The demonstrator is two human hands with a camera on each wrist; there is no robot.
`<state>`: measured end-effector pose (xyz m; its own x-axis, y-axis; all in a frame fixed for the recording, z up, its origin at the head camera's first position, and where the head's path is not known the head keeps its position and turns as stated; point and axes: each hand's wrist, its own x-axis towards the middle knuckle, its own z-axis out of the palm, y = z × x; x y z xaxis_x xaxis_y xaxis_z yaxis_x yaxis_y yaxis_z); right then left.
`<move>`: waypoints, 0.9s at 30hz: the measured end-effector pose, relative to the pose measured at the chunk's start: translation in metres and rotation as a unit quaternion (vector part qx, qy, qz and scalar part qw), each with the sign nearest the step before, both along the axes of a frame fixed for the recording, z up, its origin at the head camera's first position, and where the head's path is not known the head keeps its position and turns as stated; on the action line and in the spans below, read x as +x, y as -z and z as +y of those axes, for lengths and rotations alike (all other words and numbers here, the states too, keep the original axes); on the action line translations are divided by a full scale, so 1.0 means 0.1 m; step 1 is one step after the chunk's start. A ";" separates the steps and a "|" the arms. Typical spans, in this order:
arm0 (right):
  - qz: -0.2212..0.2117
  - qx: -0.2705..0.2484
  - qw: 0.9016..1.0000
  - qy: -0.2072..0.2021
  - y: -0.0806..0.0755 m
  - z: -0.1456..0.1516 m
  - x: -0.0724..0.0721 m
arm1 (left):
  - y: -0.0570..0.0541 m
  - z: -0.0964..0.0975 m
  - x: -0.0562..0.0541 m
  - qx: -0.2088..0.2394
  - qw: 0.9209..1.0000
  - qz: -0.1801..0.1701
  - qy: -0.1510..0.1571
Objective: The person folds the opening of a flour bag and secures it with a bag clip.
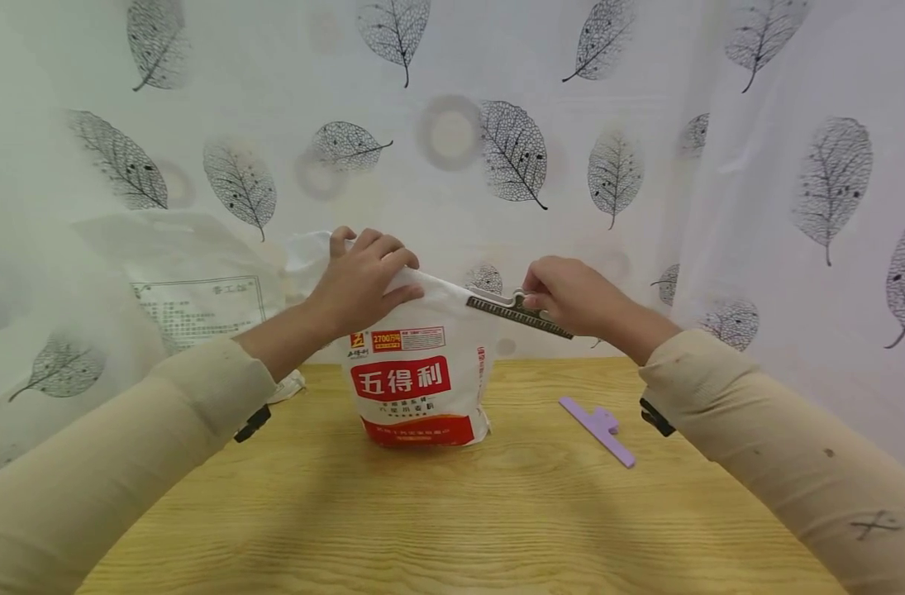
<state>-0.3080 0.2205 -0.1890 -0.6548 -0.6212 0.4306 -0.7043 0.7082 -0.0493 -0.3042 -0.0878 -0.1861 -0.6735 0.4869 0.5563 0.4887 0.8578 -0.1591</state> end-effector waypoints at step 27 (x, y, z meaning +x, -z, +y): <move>0.012 -0.036 0.999 -0.016 -0.04 -0.37 -0.05 | 0.03 -0.21 -0.04 0.004 0.999 0.037 -0.018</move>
<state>-0.3133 0.1839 -0.1849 -0.6245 -0.6079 0.4904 -0.7278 0.6807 -0.0829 -0.3085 -0.1088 -0.1891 -0.6477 0.4576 0.6092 0.4441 0.8764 -0.1862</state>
